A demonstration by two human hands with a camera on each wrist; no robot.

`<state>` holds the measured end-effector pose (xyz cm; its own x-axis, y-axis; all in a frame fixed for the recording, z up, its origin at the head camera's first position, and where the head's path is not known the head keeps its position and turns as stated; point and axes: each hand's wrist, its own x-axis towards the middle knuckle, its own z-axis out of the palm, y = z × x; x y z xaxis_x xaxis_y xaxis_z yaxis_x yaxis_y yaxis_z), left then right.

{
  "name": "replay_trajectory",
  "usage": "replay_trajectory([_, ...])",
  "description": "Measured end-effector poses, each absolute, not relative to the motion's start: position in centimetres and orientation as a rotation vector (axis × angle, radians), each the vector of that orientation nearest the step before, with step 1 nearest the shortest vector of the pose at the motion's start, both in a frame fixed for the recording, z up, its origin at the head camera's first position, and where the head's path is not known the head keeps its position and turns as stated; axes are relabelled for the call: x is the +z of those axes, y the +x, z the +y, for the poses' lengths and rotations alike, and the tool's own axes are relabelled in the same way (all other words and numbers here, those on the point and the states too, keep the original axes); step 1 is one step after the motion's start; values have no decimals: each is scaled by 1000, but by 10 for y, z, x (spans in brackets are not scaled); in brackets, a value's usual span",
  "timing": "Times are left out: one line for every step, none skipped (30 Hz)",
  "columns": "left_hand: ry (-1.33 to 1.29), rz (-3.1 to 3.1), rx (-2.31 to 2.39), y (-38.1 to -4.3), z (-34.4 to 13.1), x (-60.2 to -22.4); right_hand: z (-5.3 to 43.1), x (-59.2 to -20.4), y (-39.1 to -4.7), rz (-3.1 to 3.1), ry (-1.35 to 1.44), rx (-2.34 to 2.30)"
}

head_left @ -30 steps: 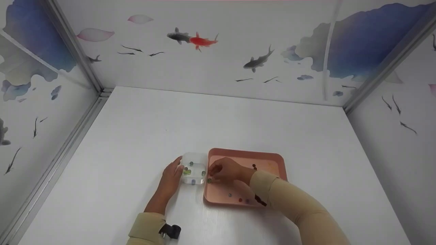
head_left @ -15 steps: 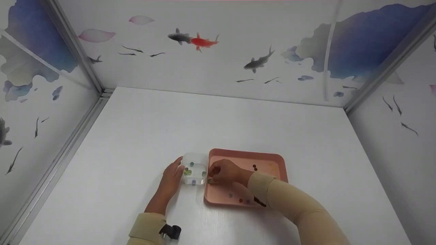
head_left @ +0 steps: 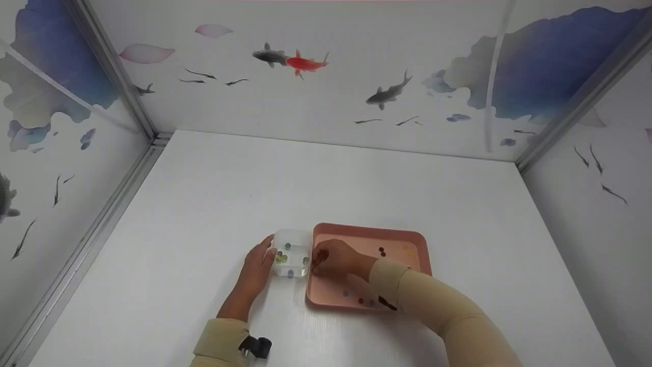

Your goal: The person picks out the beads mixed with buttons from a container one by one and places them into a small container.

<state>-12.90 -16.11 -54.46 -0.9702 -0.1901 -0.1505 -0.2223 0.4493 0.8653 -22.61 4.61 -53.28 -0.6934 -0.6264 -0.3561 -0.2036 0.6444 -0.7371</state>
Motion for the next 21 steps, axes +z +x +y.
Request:
replay_trajectory([-378, 2644, 1586, -129, -161, -545, 46, -533, -226, 2254, -640, -911])
replay_trajectory([-372, 2647, 1584, -129, -161, -544, 46, -533, -226, 2253, -639, -909])
replay_trajectory([-374, 2643, 1583, -129, -161, -544, 46, -533, -226, 2252, -638, -907])
replay_trajectory([-371, 2644, 1579, -129, -162, -544, 46, -533, -226, 2254, -639, -901])
replay_trajectory([-370, 2642, 1578, -129, -162, -544, 46, -533, -226, 2257, -645, -896])
replay_trajectory([-366, 2644, 1577, -129, -162, -544, 46, -533, -226, 2261, -646, -887])
replay_trajectory([-365, 2644, 1575, -129, -161, -544, 46, -533, -226, 2261, -650, -885])
replay_trajectory([-362, 2646, 1574, -129, -162, -544, 46, -533, -226, 2261, -658, -883])
replay_trajectory([-361, 2647, 1575, -129, -161, -544, 47, -532, -227, 2259, -664, -883])
replay_trajectory([-359, 2650, 1574, -129, -161, -544, 47, -532, -227, 2258, -669, -879])
replay_trajectory([-359, 2651, 1572, -129, -161, -544, 47, -532, -227, 2256, -679, -881])
replay_trajectory([-362, 2650, 1571, -129, -161, -544, 47, -531, -227, 2254, -685, -882])
replay_trajectory([-362, 2651, 1571, -129, -162, -544, 47, -531, -228, 2251, -691, -890])
replay_trajectory([-363, 2650, 1569, -129, -162, -543, 47, -531, -229, 2252, -696, -890])
replay_trajectory([-363, 2651, 1568, -129, -162, -543, 47, -531, -229, 2250, -700, -891])
replay_trajectory([-366, 2648, 1568, -129, -162, -543, 47, -531, -229, 2251, -702, -888])
replay_trajectory([-361, 2650, 1572, -128, -162, -543, 47, -530, -229, 2252, -699, -886])
replay_trajectory([-356, 2653, 1575, -128, -162, -543, 47, -530, -229, 2256, -687, -880])
replay_trajectory([-349, 2658, 1576, -128, -162, -543, 46, -530, -229, 2258, -677, -874])
replay_trajectory([-345, 2662, 1577, -128, -162, -544, 46, -530, -228, 2262, -667, -864])
replay_trajectory([-338, 2669, 1582, -128, -162, -544, 46, -529, -228, 2266, -661, -852])
